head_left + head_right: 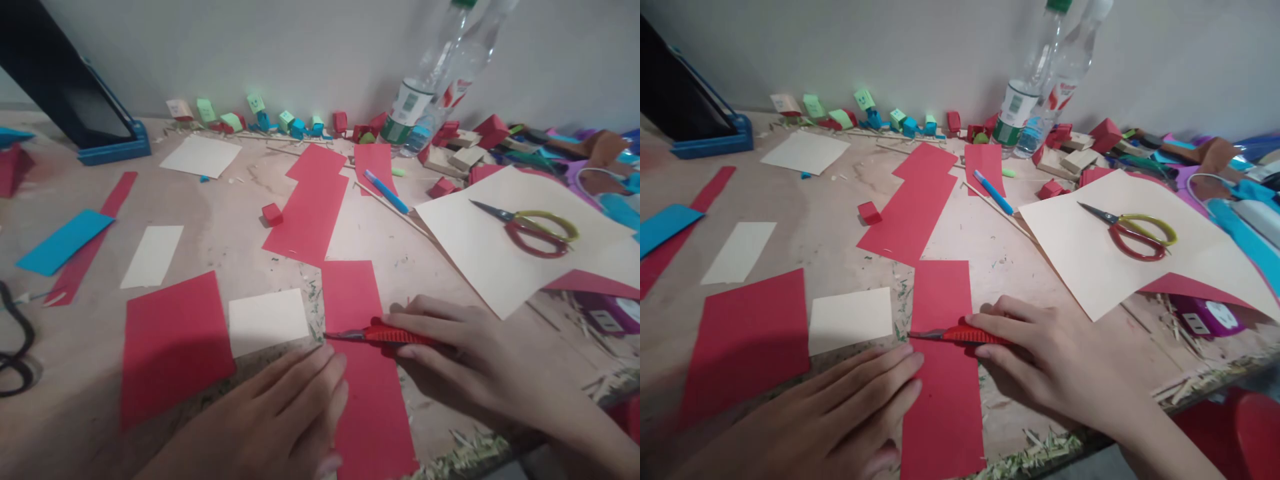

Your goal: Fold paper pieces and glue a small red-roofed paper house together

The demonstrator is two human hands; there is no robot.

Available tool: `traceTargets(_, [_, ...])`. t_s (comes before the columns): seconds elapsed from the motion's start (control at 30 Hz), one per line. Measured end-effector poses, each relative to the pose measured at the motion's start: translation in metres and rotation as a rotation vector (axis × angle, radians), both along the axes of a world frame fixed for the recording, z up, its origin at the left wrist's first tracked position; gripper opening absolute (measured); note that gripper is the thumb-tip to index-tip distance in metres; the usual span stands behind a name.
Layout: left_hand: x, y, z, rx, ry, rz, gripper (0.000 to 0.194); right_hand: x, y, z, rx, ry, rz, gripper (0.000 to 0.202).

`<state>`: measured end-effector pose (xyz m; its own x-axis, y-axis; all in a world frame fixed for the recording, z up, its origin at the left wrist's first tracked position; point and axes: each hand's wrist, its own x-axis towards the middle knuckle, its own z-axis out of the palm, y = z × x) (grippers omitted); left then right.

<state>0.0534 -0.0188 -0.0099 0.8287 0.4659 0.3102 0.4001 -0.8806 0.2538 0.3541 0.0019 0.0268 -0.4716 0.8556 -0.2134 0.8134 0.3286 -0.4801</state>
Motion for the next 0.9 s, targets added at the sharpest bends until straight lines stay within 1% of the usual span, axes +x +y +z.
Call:
traceTargets(0.03, [0.004,0.0057,0.002,-0.005,0.017,-0.008,0.034,0.0001,0.0001,0.0004,0.008,0.0,0.003,0.03])
traceTargets(0.1, [0.0081,0.0092,0.0025,-0.021,0.038,-0.005,0.036,0.0,0.0005,0.0018,0.022,0.007,0.011,0.03])
traceTargets(0.3, [0.0044,0.0008,-0.0023,-0.045,0.023,0.008,0.035,0.0021,0.0015,0.0057,0.027,0.017,0.028,0.031])
traceTargets(0.4, [0.0037,0.0008,-0.0016,-0.057,0.033,0.023,0.034,0.0036,0.0015,0.0048,0.042,0.005,0.01,0.032])
traceTargets(0.63, [0.0074,0.0025,0.004,-0.025,0.063,-0.008,0.032,0.003,0.0029,0.0047,0.026,0.01,0.017,0.031])
traceTargets(0.9, [0.0077,-0.0001,0.0011,-0.019,0.122,0.008,0.035,0.0054,0.0018,0.0083,0.068,0.056,0.03,0.026])
